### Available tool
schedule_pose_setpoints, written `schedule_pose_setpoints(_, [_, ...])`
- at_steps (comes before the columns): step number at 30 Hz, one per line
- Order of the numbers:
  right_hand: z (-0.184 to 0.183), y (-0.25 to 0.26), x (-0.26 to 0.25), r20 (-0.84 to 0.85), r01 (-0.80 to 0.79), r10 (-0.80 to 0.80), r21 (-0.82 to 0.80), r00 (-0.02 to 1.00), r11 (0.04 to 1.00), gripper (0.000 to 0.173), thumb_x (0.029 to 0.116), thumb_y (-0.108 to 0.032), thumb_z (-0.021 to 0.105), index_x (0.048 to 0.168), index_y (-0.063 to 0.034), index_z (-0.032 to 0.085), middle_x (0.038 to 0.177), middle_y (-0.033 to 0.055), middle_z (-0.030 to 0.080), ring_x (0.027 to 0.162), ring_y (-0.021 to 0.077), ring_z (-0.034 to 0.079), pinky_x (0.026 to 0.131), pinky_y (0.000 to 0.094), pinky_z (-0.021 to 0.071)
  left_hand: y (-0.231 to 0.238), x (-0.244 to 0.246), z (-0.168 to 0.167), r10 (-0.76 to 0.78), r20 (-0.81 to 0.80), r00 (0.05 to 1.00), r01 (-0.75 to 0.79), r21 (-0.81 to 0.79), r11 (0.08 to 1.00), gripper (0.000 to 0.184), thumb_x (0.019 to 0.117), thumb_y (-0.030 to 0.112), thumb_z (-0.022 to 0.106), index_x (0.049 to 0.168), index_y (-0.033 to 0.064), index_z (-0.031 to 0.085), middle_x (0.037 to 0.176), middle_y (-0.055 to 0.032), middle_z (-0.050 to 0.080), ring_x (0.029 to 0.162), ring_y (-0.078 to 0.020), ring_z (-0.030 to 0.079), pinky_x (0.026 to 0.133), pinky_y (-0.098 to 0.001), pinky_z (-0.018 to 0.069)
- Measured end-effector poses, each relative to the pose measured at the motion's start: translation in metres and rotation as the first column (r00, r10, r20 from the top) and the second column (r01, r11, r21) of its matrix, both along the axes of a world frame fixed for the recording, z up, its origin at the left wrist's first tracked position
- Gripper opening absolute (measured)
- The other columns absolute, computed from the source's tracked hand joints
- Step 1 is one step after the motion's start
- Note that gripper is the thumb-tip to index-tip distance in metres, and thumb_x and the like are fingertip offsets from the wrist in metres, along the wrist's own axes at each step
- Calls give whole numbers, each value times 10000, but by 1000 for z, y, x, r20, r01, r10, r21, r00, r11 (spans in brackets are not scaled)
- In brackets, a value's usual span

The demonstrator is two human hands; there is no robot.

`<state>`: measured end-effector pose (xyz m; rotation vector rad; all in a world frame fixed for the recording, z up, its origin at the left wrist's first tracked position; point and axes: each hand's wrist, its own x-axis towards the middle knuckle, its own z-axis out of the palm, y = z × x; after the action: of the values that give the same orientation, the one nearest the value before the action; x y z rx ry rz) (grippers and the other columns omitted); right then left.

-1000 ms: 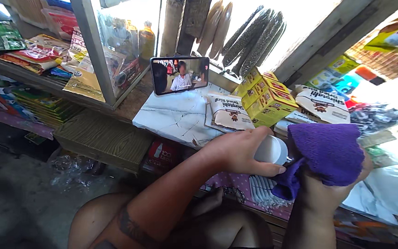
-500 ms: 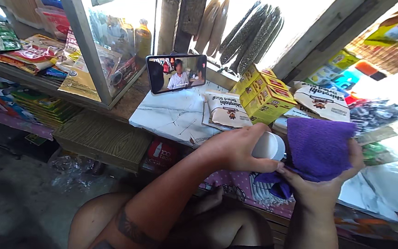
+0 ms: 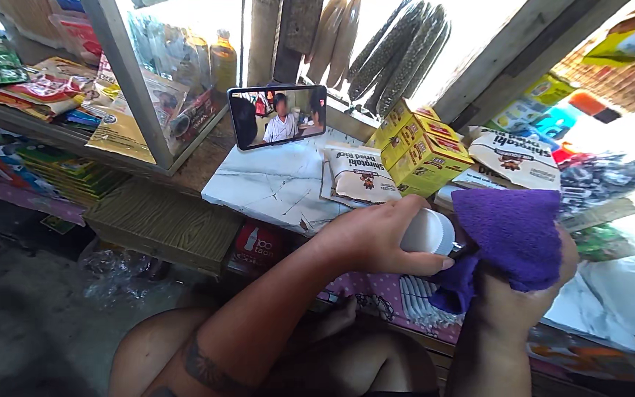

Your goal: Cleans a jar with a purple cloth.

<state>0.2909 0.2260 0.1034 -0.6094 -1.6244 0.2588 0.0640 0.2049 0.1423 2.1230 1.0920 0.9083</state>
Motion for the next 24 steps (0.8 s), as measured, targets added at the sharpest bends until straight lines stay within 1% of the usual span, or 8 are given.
schedule_pose_setpoints(4, [-1, 3, 13, -1, -28, 28, -40, 1000, 999, 696, 854, -97, 729, 1431, 74, 380, 1324, -32, 601, 1205, 27, 584, 1073, 264, 478, 0, 0, 1, -6, 8, 1000, 6, -3, 1000, 631, 910, 487, 699, 1356, 74, 532, 1099, -110, 676, 982, -205, 681, 800, -458, 575])
schedule_pose_setpoints(6, [-2, 4, 21, 12, -62, 64, -79, 998, 995, 765, 845, -95, 738, 1457, 94, 320, 1345, -16, 586, 1225, 31, 576, 1088, 267, 468, 0, 0, 0, -11, 13, 1000, 11, 3, 1000, 634, 910, 491, 698, 1359, 75, 530, 1093, -106, 678, 974, -199, 685, 793, -453, 579])
schedule_pose_setpoints(9, [-6, 3, 33, 15, -80, 84, -183, 996, 980, 909, 799, -96, 793, 1468, 121, 218, 1327, 16, 580, 1205, 25, 592, 1076, 254, 485, 0, -1, 0, -18, 13, 1000, 18, 2, 1000, 631, 916, 489, 689, 1361, 72, 525, 1084, -107, 680, 971, -197, 686, 793, -451, 577])
schedule_pose_setpoints(12, [-9, 2, 41, 31, -119, 134, -296, 991, 948, 1161, 714, -201, 905, 1511, 101, 117, 1333, 41, 573, 1193, 50, 606, 1053, 272, 510, 0, -2, 1, -22, 6, 1000, 22, -9, 1000, 626, 920, 485, 683, 1364, 75, 521, 1092, -111, 673, 984, -204, 681, 801, -457, 573])
schedule_pose_setpoints(14, [-10, 2, 42, 21, -150, 166, -340, 986, 929, 1251, 669, -239, 949, 1522, 75, 89, 1299, 47, 593, 1146, 82, 641, 1020, 299, 543, 0, -1, 0, -19, 10, 1000, 19, -5, 1000, 618, 918, 476, 690, 1357, 73, 527, 1090, -111, 671, 977, -204, 680, 792, -454, 574])
schedule_pose_setpoints(16, [-12, 2, 42, 19, -146, 163, -354, 986, 924, 1265, 651, -246, 963, 1521, 60, 98, 1283, 41, 607, 1127, 86, 654, 1014, 305, 550, 0, -1, 0, -13, 11, 1000, 13, -1, 1000, 611, 914, 471, 696, 1350, 76, 532, 1086, -107, 672, 969, -199, 681, 786, -449, 575])
schedule_pose_setpoints(20, [-16, 3, 40, 28, -92, 106, -323, 994, 942, 1263, 645, -293, 967, 1504, 86, 124, 1307, 50, 587, 1147, 71, 637, 1026, 290, 537, 0, -1, 0, -10, 5, 1000, 10, 0, 1000, 619, 912, 472, 695, 1361, 79, 529, 1099, -108, 670, 968, -199, 680, 787, -451, 575])
schedule_pose_setpoints(24, [-16, 2, 37, 26, -50, 60, -296, 998, 954, 1206, 679, -338, 941, 1477, 127, 165, 1310, 68, 581, 1172, 60, 617, 1040, 271, 518, -2, -1, 0, -8, 14, 1000, 8, 1, 1000, 614, 916, 463, 696, 1364, 80, 526, 1083, -100, 683, 958, -189, 688, 781, -447, 583])
